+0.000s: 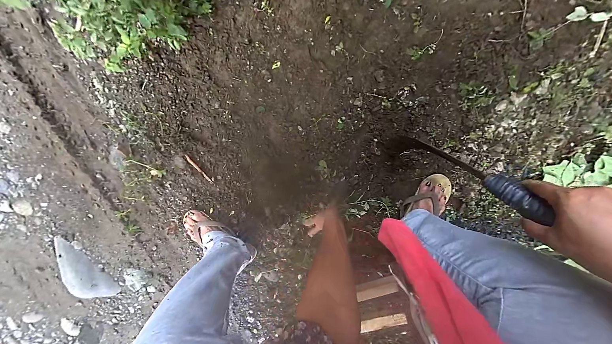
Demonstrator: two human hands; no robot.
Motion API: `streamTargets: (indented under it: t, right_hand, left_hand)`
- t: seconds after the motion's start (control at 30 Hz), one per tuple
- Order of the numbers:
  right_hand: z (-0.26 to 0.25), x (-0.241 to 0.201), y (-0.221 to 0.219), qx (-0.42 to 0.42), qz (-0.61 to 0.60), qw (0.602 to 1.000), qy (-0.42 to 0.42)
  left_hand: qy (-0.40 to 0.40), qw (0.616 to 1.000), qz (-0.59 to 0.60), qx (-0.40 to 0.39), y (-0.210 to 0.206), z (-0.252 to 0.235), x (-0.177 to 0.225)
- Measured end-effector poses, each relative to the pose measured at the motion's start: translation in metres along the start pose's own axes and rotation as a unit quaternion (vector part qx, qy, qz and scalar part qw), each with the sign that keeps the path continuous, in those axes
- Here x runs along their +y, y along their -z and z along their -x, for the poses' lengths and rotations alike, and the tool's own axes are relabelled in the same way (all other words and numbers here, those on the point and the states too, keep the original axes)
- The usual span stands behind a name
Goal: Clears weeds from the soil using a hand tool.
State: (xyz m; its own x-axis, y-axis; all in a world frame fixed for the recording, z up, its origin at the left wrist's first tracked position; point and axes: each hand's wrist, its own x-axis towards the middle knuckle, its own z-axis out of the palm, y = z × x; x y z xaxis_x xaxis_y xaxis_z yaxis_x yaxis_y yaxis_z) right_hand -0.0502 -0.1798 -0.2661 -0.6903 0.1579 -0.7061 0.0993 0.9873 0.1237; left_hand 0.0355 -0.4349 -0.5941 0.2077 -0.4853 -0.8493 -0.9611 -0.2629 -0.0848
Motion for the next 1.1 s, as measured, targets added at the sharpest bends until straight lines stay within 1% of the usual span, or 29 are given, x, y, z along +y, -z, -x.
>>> streamTargets:
  t: [0.03, 0.1, 0.17, 0.2, 0.27, 0.33, 0.4, 0.43, 0.47, 0.53, 0.6, 0.63, 0.67, 0.77, 0.83, 0.93, 1.0, 1.1]
  right_hand:
    - [0.000, 0.001, 0.000, 0.003, 0.000, 1.000, 0.003]
    - [-0.002, 0.005, -0.002, 0.009, 0.001, 1.000, 0.010]
    - [-0.004, 0.007, -0.002, 0.002, -0.002, 1.000, 0.011]
    - [-0.005, 0.009, -0.003, 0.000, -0.005, 1.000, 0.014]
    - [-0.006, 0.013, -0.007, 0.003, -0.009, 1.000, 0.026]
    - [-0.009, 0.018, -0.013, 0.012, -0.011, 0.999, 0.040]
    - [-0.009, 0.022, -0.018, 0.017, -0.014, 0.999, 0.046]
    - [-0.009, 0.023, -0.019, 0.019, -0.015, 0.999, 0.047]
    - [-0.009, 0.023, -0.019, 0.019, -0.016, 0.999, 0.046]
    - [-0.009, 0.022, -0.018, 0.019, -0.011, 0.999, 0.042]
    - [-0.009, 0.016, -0.014, 0.016, 0.001, 0.999, 0.034]
    - [-0.008, 0.012, -0.012, 0.015, 0.006, 0.999, 0.033]
    - [-0.007, 0.008, -0.009, 0.014, 0.012, 0.999, 0.032]
    - [-0.005, -0.006, 0.000, 0.013, 0.016, 0.999, 0.025]
    - [-0.003, -0.013, 0.006, 0.011, 0.015, 1.000, 0.010]
    - [-0.003, -0.016, 0.012, 0.005, 0.009, 1.000, 0.013]
    - [-0.005, -0.019, 0.013, 0.003, 0.006, 1.000, 0.028]
    - [-0.003, -0.026, 0.022, -0.024, 0.000, 1.000, 0.019]
  left_hand:
    - [-0.012, 0.998, -0.058, 0.010, 0.005, -0.002, -0.004]
    - [-0.057, 0.978, -0.201, 0.022, 0.017, -0.010, -0.015]
    - [-0.099, 0.951, -0.291, 0.021, 0.038, -0.019, -0.028]
    - [-0.117, 0.941, -0.315, 0.027, 0.051, -0.023, -0.035]
    - [-0.139, 0.939, -0.306, 0.069, 0.077, -0.034, -0.048]
    - [-0.157, 0.951, -0.226, 0.137, 0.096, -0.052, -0.058]
    - [-0.204, 0.949, -0.148, 0.187, 0.108, -0.070, -0.062]
    - [-0.234, 0.943, -0.148, 0.185, 0.114, -0.077, -0.061]
    - [-0.261, 0.935, -0.177, 0.165, 0.120, -0.080, -0.058]
    - [-0.301, 0.913, -0.254, 0.101, 0.126, -0.080, -0.047]
    - [-0.301, 0.897, -0.322, 0.042, 0.121, -0.074, -0.038]
    - [-0.294, 0.893, -0.341, 0.031, 0.115, -0.068, -0.039]
    - [-0.283, 0.892, -0.350, 0.031, 0.107, -0.063, -0.042]
    - [-0.247, 0.905, -0.336, 0.082, 0.085, -0.053, -0.049]
    - [-0.218, 0.912, -0.339, 0.082, 0.090, -0.053, -0.040]
    - [-0.172, 0.920, -0.350, 0.042, 0.119, -0.063, -0.015]
    - [-0.160, 0.941, -0.296, 0.031, 0.142, -0.068, -0.002]
    - [-0.167, 0.978, -0.122, 0.023, 0.169, -0.064, 0.008]
